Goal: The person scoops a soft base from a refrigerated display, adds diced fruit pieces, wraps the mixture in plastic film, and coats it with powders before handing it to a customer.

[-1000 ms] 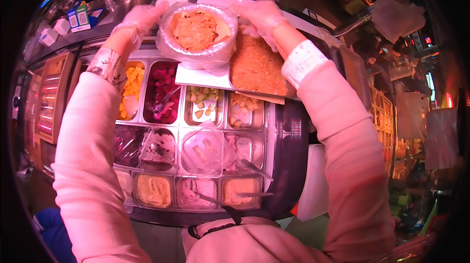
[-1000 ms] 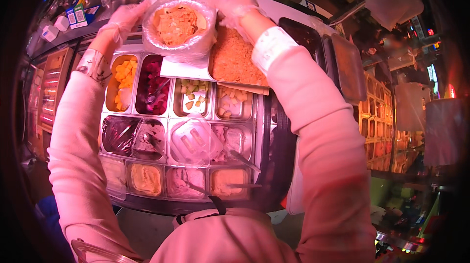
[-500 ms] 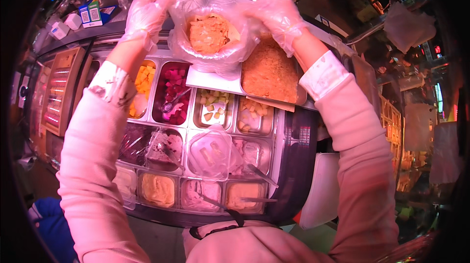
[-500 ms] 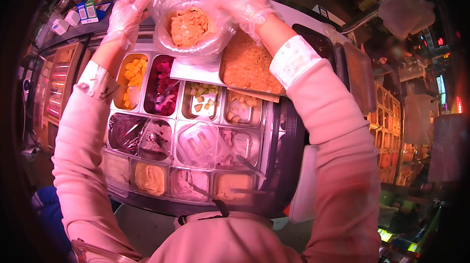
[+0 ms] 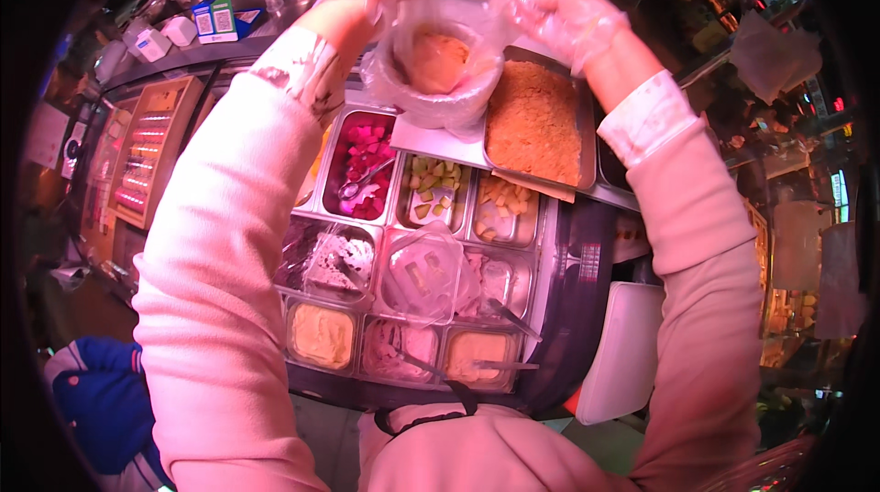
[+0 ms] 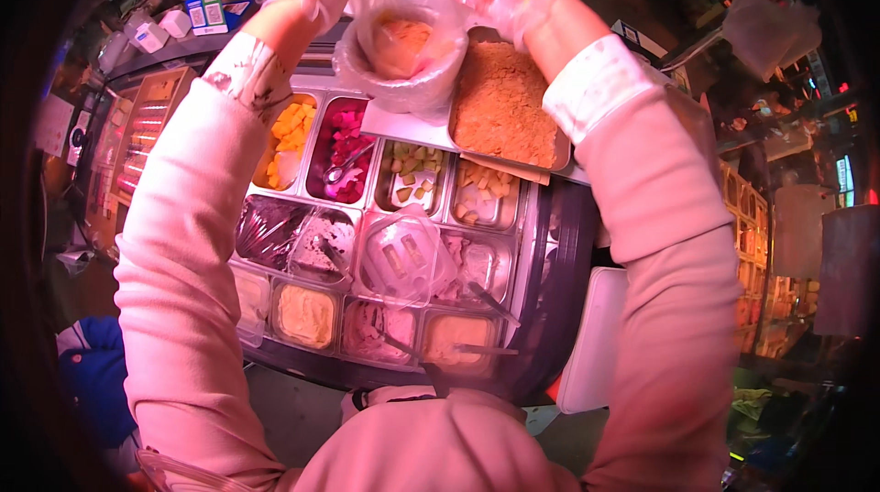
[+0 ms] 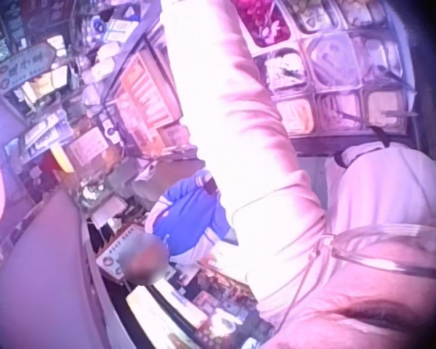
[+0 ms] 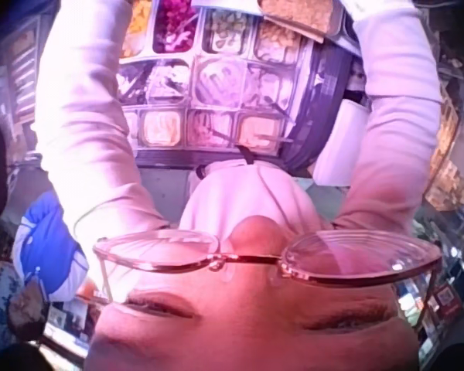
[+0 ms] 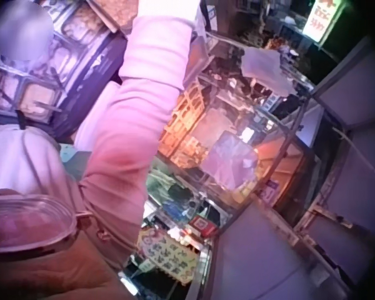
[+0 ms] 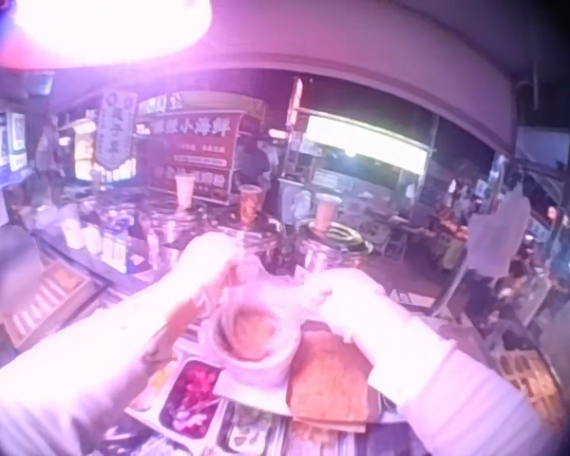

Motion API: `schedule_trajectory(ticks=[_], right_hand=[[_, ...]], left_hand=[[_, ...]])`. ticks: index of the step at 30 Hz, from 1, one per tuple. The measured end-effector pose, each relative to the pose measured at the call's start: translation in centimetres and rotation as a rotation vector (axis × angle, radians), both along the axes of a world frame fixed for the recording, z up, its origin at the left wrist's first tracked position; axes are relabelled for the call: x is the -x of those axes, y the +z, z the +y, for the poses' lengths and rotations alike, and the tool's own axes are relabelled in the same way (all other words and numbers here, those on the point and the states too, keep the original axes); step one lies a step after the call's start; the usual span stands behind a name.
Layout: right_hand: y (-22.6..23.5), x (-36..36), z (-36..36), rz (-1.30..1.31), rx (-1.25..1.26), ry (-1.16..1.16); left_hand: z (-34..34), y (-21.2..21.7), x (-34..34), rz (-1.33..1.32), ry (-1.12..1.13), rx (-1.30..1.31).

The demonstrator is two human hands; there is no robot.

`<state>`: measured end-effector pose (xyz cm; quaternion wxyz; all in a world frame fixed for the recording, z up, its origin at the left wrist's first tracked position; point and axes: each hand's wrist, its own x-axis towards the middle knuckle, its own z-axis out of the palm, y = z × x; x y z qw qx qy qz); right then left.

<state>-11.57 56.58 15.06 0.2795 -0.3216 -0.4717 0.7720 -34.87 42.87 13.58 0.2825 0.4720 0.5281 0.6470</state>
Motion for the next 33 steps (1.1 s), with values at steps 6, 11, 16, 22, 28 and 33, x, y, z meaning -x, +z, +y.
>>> schedule_trajectory(ticks=[6,11,16,22,28,33], right_hand=[[6.7,3.2,-3.7,0.234,-0.344,0.342],[13.4,-1.0,-18.9,0.146,-0.696,0.315],[11.4,1.7,-31.3,0.25,-0.692,0.53],[4.6,3.6,-43.9,0.326,-0.302,0.768],[-0.6,3.9,-61.0,0.465,-0.598,0.919],[-0.3,1.5,-70.0,0.353,-1.475,0.712]], left_hand=[[-11.1,7.6,-1.8,0.688,0.428,-0.088],[-21.6,9.4,-8.2,0.312,0.445,-0.484],[-35.4,7.1,-11.3,0.306,0.671,-0.522],[-50.8,3.2,-14.6,0.26,0.841,-0.317],[-63.1,0.6,-17.8,-0.574,0.77,0.063],[-71.3,-0.5,-17.9,-0.899,0.588,-0.353]])
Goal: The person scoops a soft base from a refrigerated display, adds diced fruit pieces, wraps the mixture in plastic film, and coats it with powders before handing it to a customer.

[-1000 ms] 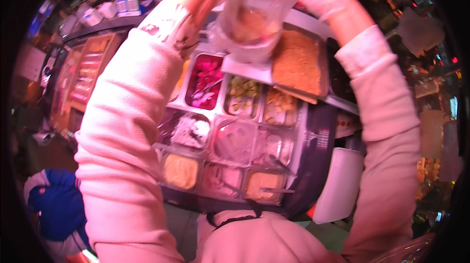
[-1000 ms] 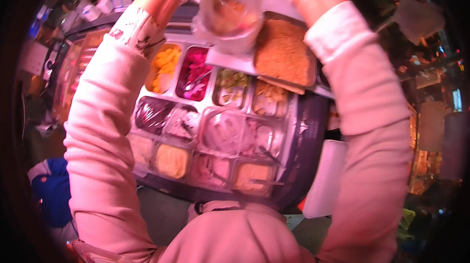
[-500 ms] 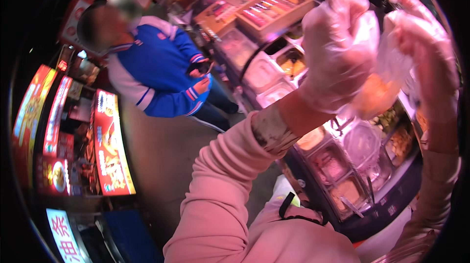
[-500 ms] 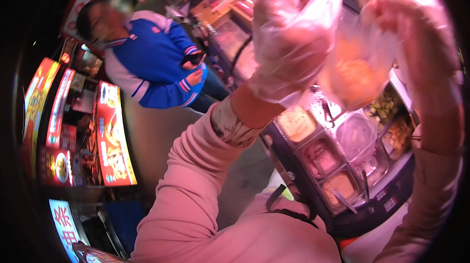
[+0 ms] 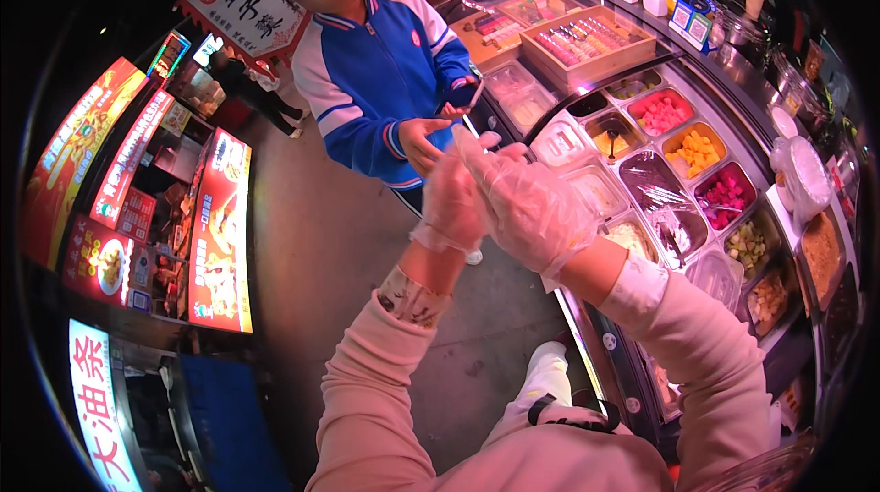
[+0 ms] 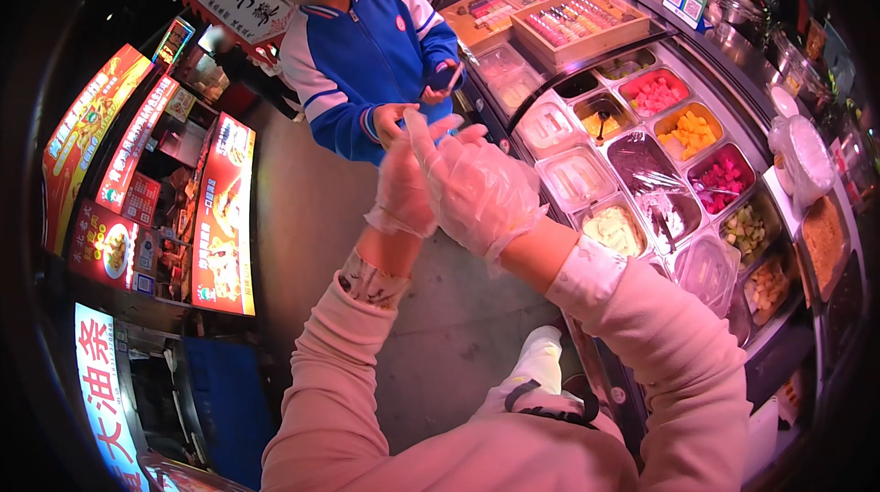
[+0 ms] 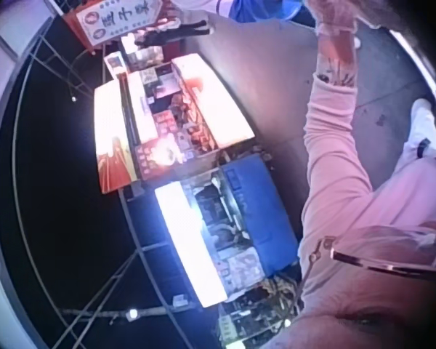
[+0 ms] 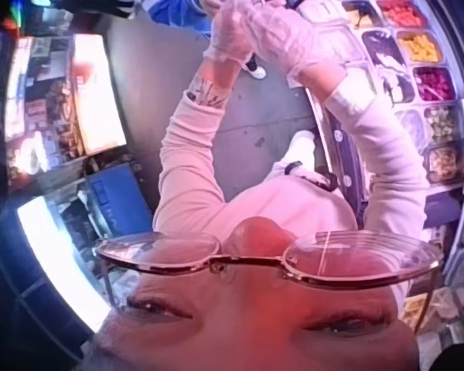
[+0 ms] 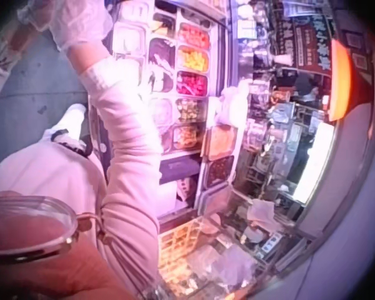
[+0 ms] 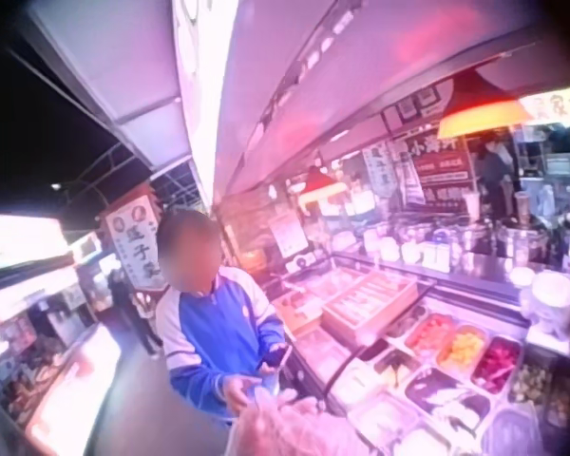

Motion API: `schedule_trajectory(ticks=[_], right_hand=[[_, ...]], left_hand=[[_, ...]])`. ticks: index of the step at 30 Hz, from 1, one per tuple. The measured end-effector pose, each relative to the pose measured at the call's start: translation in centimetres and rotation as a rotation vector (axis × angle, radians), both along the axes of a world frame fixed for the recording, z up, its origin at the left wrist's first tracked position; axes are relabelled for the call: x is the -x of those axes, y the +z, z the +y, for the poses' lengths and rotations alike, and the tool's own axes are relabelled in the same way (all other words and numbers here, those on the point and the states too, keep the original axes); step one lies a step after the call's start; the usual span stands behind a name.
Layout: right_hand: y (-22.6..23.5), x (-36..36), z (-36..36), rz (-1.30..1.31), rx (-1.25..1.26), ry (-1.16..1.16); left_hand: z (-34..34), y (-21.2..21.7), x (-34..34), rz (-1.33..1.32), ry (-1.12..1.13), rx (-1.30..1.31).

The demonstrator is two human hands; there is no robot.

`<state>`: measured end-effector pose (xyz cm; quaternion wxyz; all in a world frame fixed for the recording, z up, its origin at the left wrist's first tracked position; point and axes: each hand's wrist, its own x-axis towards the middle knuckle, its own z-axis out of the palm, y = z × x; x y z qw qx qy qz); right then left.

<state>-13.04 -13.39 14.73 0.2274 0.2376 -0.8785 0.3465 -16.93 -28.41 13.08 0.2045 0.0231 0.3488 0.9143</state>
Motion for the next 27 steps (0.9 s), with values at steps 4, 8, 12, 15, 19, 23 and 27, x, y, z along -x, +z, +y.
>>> schedule_trajectory(ticks=[4,8,12,15,19,23,27], right_hand=[[-0.1,-0.8,0.7,-0.39,0.735,0.293],[0.0,-2.2,4.8,-1.113,1.505,0.668],[-0.8,-3.4,6.5,-1.092,1.701,0.727],[-0.6,-4.6,6.6,-1.095,1.715,0.776],[-2.5,-6.6,7.4,-1.121,1.54,0.763],[-9.8,-10.9,6.0,-0.998,0.444,0.474],[-17.3,-16.1,4.2,-1.113,0.256,0.399]], left_hand=[[-4.3,-0.8,1.2,0.139,0.218,0.159],[-8.9,-2.6,2.9,0.156,0.139,0.087],[-12.0,-5.0,4.4,0.082,0.152,0.185],[-17.9,-8.3,6.3,0.216,0.064,0.135],[-22.6,-10.9,7.6,-0.012,0.399,0.561],[-22.6,-11.9,4.3,0.237,0.776,1.022],[-15.0,-10.0,-2.4,0.526,0.787,1.617]])
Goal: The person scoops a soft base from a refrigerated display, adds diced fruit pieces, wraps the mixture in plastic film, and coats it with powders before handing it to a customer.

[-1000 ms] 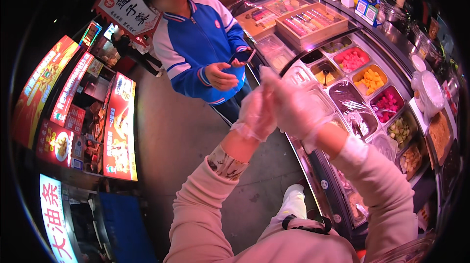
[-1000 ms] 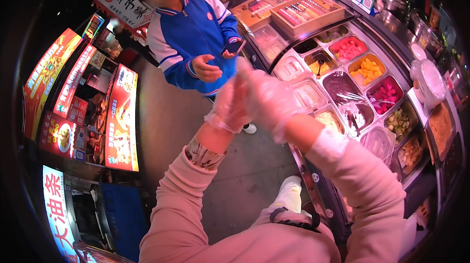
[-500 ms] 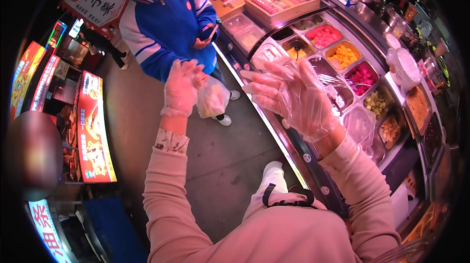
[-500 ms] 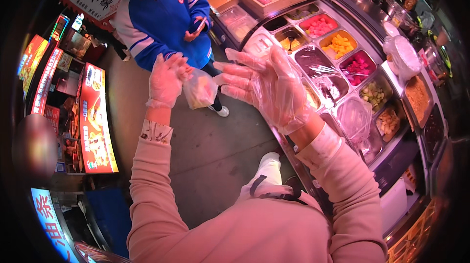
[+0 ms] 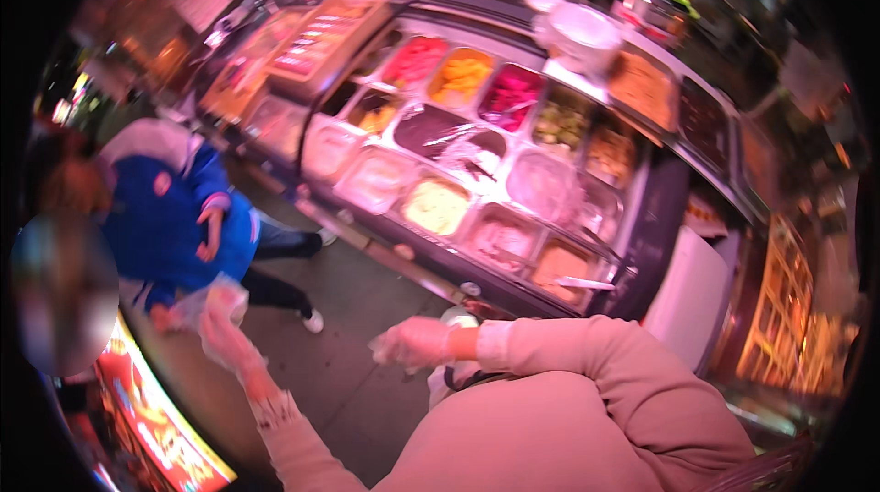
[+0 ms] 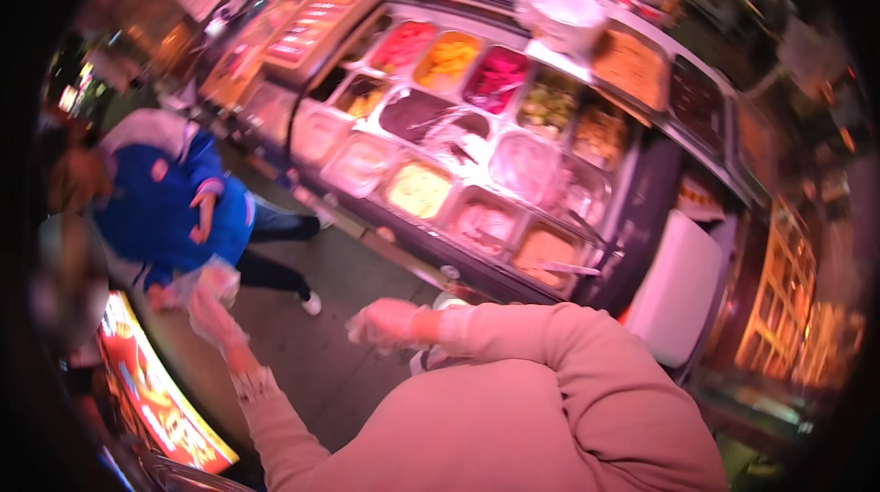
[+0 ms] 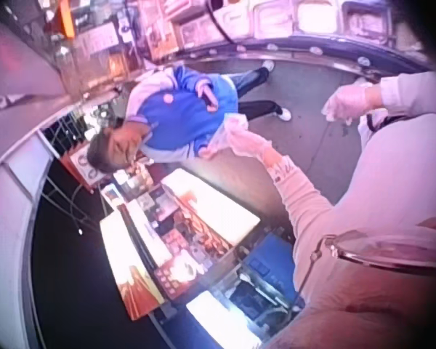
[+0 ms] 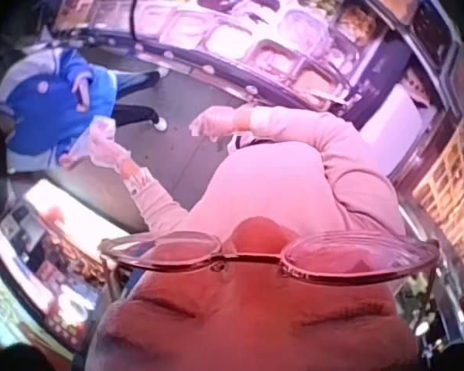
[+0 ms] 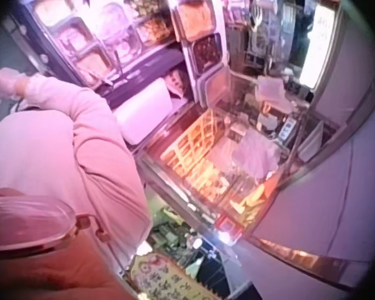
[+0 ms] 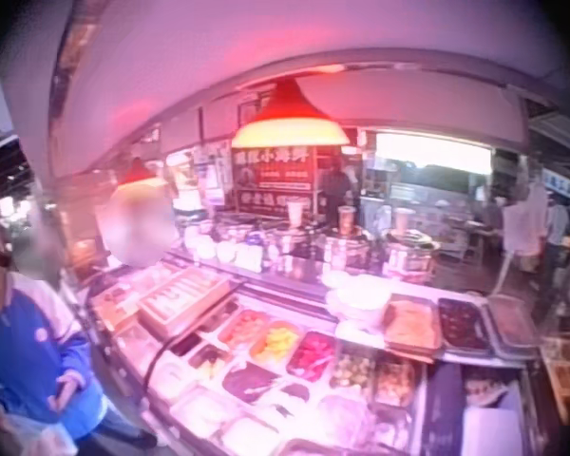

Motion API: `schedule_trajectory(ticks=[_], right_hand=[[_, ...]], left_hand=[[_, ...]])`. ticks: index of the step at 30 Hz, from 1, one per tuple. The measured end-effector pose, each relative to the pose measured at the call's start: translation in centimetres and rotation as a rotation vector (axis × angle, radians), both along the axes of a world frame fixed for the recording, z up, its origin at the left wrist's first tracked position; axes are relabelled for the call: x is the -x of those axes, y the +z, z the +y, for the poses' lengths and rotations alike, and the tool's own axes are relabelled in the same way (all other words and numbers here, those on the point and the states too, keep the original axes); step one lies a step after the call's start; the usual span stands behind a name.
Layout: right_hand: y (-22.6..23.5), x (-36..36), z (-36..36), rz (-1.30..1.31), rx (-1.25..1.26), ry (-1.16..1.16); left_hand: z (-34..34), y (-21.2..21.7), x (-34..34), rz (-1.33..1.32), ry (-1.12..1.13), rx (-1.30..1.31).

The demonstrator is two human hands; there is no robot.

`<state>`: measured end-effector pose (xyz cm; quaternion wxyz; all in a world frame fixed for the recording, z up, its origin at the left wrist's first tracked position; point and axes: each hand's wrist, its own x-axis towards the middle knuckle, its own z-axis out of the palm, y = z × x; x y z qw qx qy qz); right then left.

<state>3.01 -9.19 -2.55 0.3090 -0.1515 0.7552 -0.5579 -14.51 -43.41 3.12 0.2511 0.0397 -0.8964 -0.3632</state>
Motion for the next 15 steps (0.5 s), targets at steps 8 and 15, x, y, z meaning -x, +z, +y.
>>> schedule_trajectory(ticks=[8,15], right_hand=[[-3.5,-3.2,1.8,-0.885,1.021,-0.448],[2.4,-5.5,7.3,-0.835,0.879,-0.787]], left_hand=[[22.1,-4.0,-19.9,-0.085,-0.806,0.091],[13.8,-8.2,-16.7,-0.632,-0.528,0.384]])
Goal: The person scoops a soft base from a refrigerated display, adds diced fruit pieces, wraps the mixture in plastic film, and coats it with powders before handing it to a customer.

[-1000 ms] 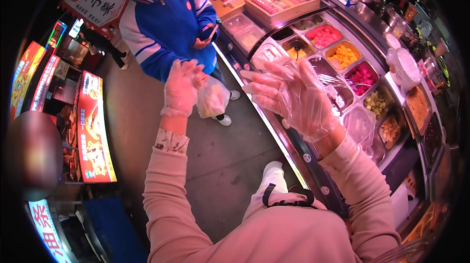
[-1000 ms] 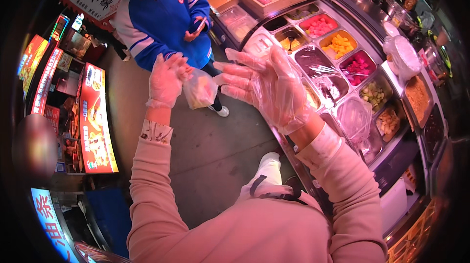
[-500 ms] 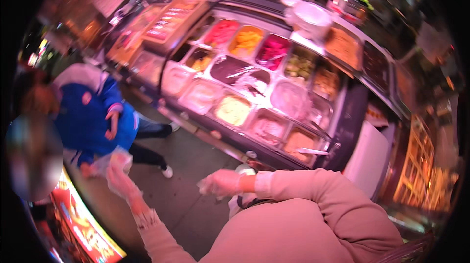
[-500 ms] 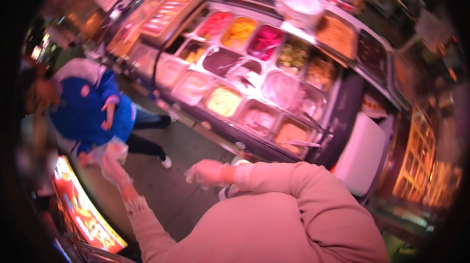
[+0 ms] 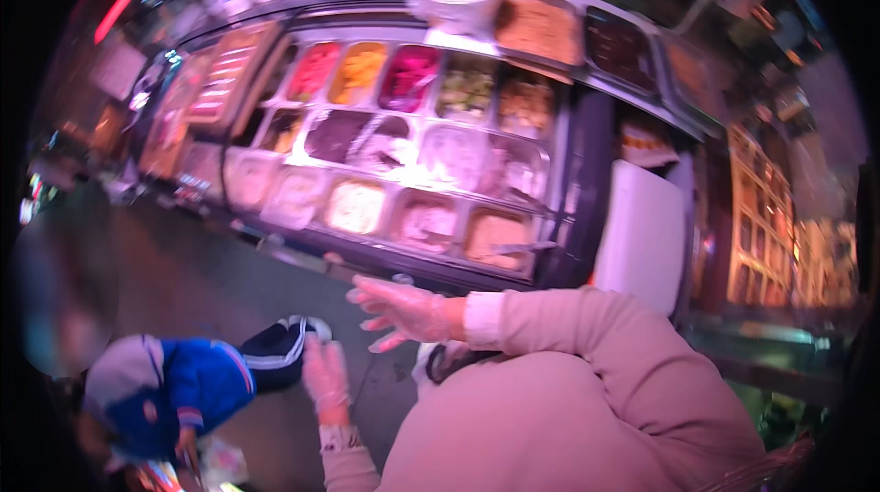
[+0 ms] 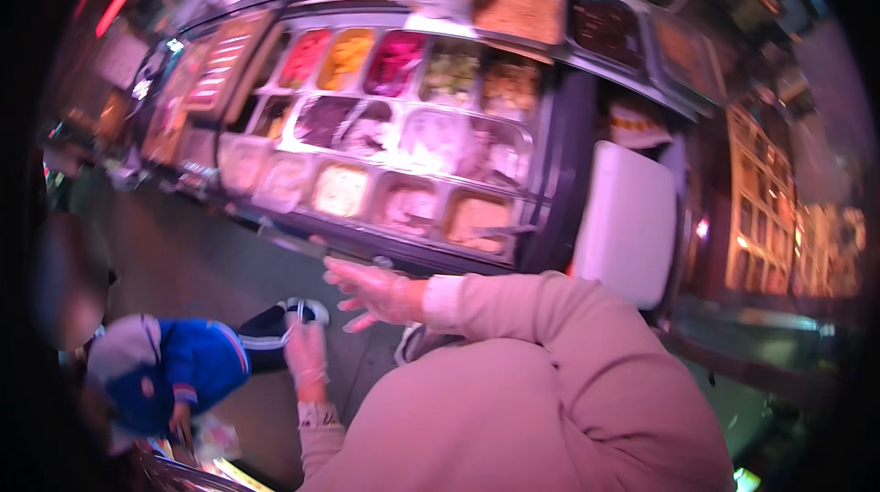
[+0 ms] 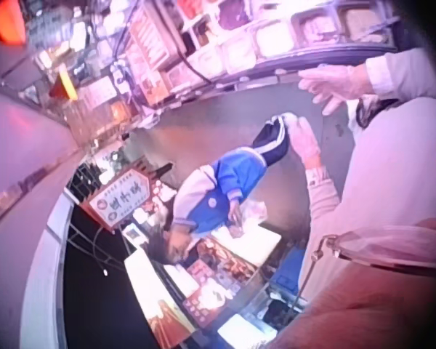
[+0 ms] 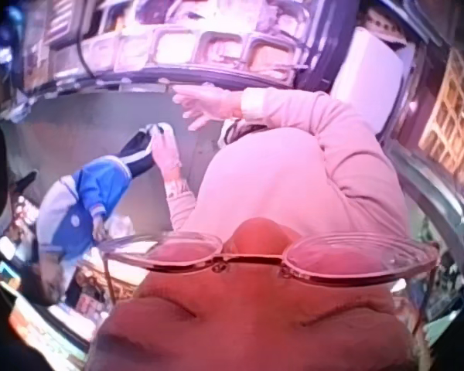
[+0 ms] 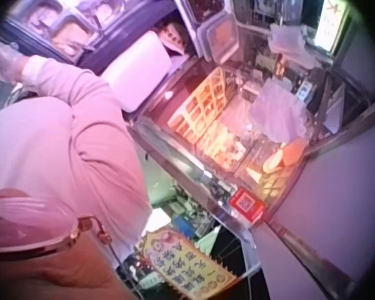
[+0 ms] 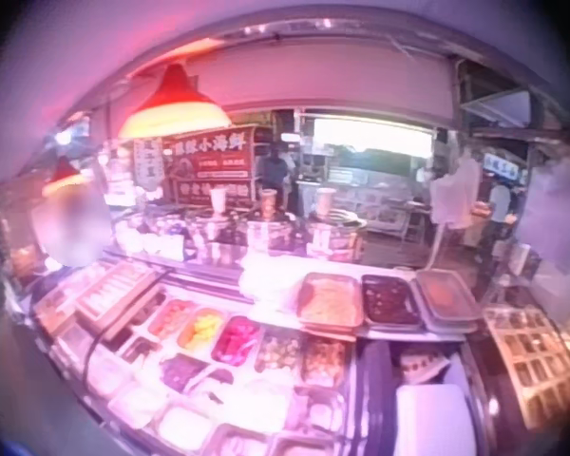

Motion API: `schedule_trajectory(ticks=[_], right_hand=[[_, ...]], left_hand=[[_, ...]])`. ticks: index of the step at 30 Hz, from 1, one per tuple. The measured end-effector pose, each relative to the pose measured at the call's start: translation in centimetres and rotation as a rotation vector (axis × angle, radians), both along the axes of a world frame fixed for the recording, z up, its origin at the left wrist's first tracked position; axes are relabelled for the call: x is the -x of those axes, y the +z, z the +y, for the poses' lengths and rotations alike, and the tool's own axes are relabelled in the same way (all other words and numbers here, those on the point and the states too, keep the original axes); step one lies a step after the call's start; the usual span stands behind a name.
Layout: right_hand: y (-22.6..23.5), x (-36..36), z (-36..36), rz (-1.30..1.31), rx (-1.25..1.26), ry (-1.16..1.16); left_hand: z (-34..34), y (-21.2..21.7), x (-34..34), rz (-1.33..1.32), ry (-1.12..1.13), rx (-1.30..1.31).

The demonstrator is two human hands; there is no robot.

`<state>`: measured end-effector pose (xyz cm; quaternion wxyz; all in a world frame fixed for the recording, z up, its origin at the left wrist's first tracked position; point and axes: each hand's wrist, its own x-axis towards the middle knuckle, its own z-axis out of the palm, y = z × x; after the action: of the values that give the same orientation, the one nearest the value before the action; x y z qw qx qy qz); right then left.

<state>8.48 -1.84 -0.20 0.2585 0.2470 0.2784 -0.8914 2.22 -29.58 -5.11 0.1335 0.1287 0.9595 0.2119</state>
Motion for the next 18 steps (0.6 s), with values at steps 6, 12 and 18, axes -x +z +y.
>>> schedule_trajectory(ticks=[6,12,18], right_hand=[[-0.9,-1.0,0.2,-0.003,0.247,-0.108],[7.3,-3.2,13.2,0.563,-0.167,-0.044],[3.9,-5.5,31.6,0.153,-1.02,-0.832]], left_hand=[[11.9,5.5,-4.3,0.371,-0.458,-0.33],[8.7,0.3,-0.3,-0.157,-0.469,0.356],[20.1,2.6,2.1,0.075,-0.482,-0.425]])
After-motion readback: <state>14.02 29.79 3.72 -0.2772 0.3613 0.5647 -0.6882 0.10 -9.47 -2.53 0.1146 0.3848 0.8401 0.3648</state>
